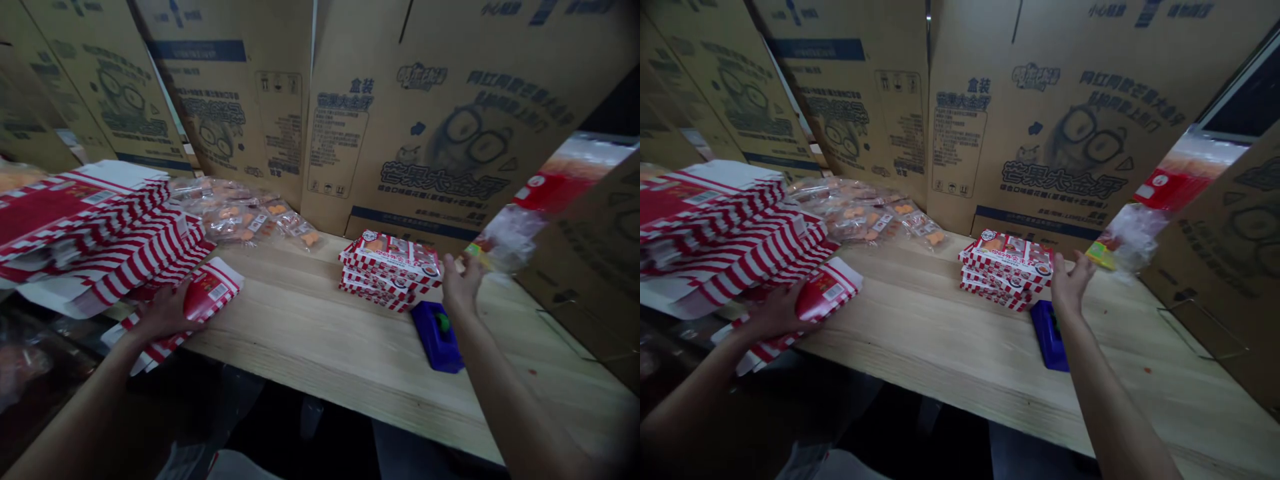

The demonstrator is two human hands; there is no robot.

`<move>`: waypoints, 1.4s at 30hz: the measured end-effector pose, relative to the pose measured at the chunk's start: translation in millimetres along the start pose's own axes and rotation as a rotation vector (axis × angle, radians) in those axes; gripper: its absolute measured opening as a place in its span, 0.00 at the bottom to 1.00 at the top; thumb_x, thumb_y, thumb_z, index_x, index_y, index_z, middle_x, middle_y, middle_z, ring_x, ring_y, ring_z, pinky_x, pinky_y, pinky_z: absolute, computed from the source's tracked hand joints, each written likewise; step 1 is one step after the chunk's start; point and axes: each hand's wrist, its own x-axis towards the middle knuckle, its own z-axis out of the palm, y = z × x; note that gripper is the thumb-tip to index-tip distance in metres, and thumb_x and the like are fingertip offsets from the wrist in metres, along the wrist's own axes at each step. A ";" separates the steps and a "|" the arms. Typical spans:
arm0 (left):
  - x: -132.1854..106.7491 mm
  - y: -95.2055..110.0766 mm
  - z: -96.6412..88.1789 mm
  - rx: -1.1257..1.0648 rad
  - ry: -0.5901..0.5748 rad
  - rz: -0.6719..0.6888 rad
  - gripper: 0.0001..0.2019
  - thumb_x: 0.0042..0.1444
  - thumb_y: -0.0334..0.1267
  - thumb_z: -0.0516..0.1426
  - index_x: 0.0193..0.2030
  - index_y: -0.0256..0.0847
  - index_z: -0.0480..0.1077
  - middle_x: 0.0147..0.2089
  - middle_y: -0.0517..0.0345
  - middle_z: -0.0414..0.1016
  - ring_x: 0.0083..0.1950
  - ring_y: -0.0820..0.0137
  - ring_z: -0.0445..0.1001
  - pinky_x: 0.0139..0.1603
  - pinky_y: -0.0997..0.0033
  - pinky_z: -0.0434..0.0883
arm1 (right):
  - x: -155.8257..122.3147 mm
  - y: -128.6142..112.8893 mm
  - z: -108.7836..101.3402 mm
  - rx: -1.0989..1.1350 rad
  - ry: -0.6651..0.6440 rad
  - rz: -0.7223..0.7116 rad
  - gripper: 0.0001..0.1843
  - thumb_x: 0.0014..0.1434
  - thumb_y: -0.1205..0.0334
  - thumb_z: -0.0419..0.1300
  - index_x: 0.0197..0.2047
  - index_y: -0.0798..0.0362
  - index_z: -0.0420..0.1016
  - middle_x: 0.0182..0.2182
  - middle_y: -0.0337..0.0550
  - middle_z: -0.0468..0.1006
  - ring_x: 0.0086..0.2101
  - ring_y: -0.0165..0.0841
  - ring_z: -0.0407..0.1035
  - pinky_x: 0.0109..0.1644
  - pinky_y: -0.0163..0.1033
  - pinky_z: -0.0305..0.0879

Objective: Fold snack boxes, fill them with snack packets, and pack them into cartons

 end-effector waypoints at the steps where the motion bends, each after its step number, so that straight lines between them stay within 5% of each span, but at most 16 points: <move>1: -7.6 11.0 -11.6 0.047 0.033 0.011 0.57 0.36 0.57 0.64 0.69 0.30 0.47 0.64 0.23 0.59 0.61 0.27 0.60 0.53 0.28 0.59 | -15.1 -8.4 -2.5 0.004 0.031 -0.062 0.20 0.55 0.56 0.60 0.49 0.55 0.70 0.56 0.55 0.66 0.58 0.43 0.58 0.59 0.50 0.58; 3: -26.5 39.2 -30.6 0.024 0.127 0.125 0.53 0.42 0.53 0.63 0.70 0.32 0.44 0.64 0.31 0.61 0.59 0.37 0.65 0.55 0.40 0.65 | -58.9 -27.2 -1.8 0.074 -0.051 -0.118 0.20 0.54 0.53 0.63 0.48 0.51 0.72 0.52 0.49 0.71 0.55 0.43 0.63 0.60 0.51 0.58; 5: -48.0 74.5 -38.5 -0.072 0.195 0.282 0.53 0.43 0.50 0.64 0.70 0.34 0.41 0.66 0.35 0.59 0.62 0.43 0.65 0.58 0.47 0.65 | -115.4 -45.4 7.8 0.270 -0.435 0.020 0.16 0.54 0.52 0.64 0.44 0.50 0.75 0.43 0.48 0.77 0.47 0.42 0.70 0.56 0.52 0.63; 7: -69.7 112.7 -33.0 -0.182 0.209 0.371 0.57 0.39 0.49 0.66 0.70 0.34 0.40 0.66 0.36 0.59 0.64 0.44 0.62 0.61 0.49 0.64 | -172.9 -59.9 23.6 0.476 -0.829 0.219 0.28 0.46 0.55 0.71 0.50 0.48 0.73 0.48 0.50 0.77 0.50 0.44 0.71 0.58 0.52 0.62; 10: -98.4 161.2 -8.4 -0.386 0.137 0.467 0.56 0.38 0.46 0.67 0.71 0.37 0.41 0.66 0.37 0.60 0.65 0.47 0.62 0.62 0.49 0.65 | -234.6 -70.8 45.7 0.718 -1.056 0.401 0.39 0.40 0.57 0.75 0.56 0.46 0.69 0.55 0.49 0.74 0.55 0.45 0.68 0.60 0.53 0.62; 13: -116.1 185.7 16.4 -0.578 0.084 0.453 0.57 0.36 0.42 0.69 0.70 0.39 0.43 0.65 0.39 0.61 0.65 0.46 0.62 0.62 0.47 0.65 | -254.4 -69.2 48.9 0.817 -1.038 0.470 0.30 0.43 0.55 0.74 0.51 0.47 0.72 0.49 0.46 0.79 0.50 0.43 0.73 0.57 0.51 0.66; 18: -119.2 184.9 35.7 -1.098 -0.121 0.304 0.46 0.42 0.42 0.68 0.67 0.38 0.54 0.57 0.42 0.71 0.57 0.53 0.72 0.59 0.50 0.68 | -243.6 -51.5 21.9 0.800 -0.913 0.558 0.19 0.46 0.58 0.72 0.42 0.52 0.78 0.39 0.44 0.83 0.39 0.40 0.77 0.48 0.45 0.72; 23: -120.3 186.7 45.5 -1.487 -0.423 0.068 0.17 0.42 0.40 0.69 0.39 0.35 0.77 0.34 0.53 0.81 0.35 0.60 0.80 0.39 0.61 0.77 | -238.9 -37.0 12.0 0.775 -0.849 0.661 0.16 0.42 0.58 0.73 0.34 0.55 0.81 0.30 0.43 0.84 0.29 0.38 0.77 0.38 0.42 0.73; 26: -123.4 190.3 46.6 -1.561 -0.444 0.011 0.14 0.42 0.40 0.69 0.34 0.35 0.78 0.30 0.54 0.82 0.30 0.63 0.79 0.35 0.64 0.76 | -237.0 -32.4 12.6 0.736 -0.834 0.668 0.15 0.41 0.58 0.74 0.33 0.55 0.81 0.28 0.43 0.83 0.29 0.37 0.76 0.37 0.41 0.73; 28: -126.0 189.2 46.0 -1.593 -0.447 0.042 0.17 0.43 0.39 0.69 0.40 0.37 0.78 0.36 0.54 0.83 0.35 0.62 0.80 0.38 0.65 0.76 | -232.4 -29.7 11.4 0.743 -0.820 0.695 0.15 0.40 0.59 0.74 0.33 0.55 0.81 0.29 0.43 0.84 0.29 0.37 0.76 0.37 0.41 0.73; 31: -134.7 183.8 50.0 -1.577 -0.594 0.133 0.23 0.47 0.40 0.68 0.51 0.42 0.75 0.43 0.53 0.82 0.42 0.61 0.80 0.46 0.62 0.75 | -221.8 -26.1 8.4 0.768 -0.731 0.720 0.15 0.40 0.60 0.74 0.34 0.55 0.82 0.32 0.44 0.84 0.31 0.37 0.77 0.39 0.42 0.74; 33: -144.4 180.7 57.3 -1.526 -0.679 0.139 0.18 0.51 0.45 0.66 0.46 0.39 0.78 0.39 0.52 0.82 0.39 0.61 0.80 0.45 0.62 0.75 | -215.6 -24.4 7.7 0.758 -0.679 0.703 0.16 0.40 0.60 0.74 0.35 0.54 0.82 0.34 0.44 0.84 0.32 0.39 0.78 0.41 0.43 0.74; 37: -160.8 178.3 70.7 -1.510 -0.644 0.062 0.19 0.52 0.53 0.62 0.36 0.36 0.80 0.31 0.53 0.82 0.33 0.60 0.80 0.40 0.62 0.75 | -212.2 -20.9 8.9 0.734 -0.673 0.706 0.17 0.37 0.60 0.75 0.33 0.54 0.82 0.33 0.44 0.84 0.32 0.40 0.78 0.42 0.44 0.74; 42: -148.3 179.5 65.4 -1.473 -0.598 0.115 0.21 0.50 0.49 0.65 0.45 0.36 0.77 0.40 0.49 0.82 0.41 0.58 0.80 0.45 0.62 0.75 | -226.5 -12.2 -4.2 0.741 -0.772 0.782 0.18 0.39 0.59 0.75 0.35 0.55 0.81 0.34 0.46 0.84 0.33 0.40 0.78 0.43 0.44 0.73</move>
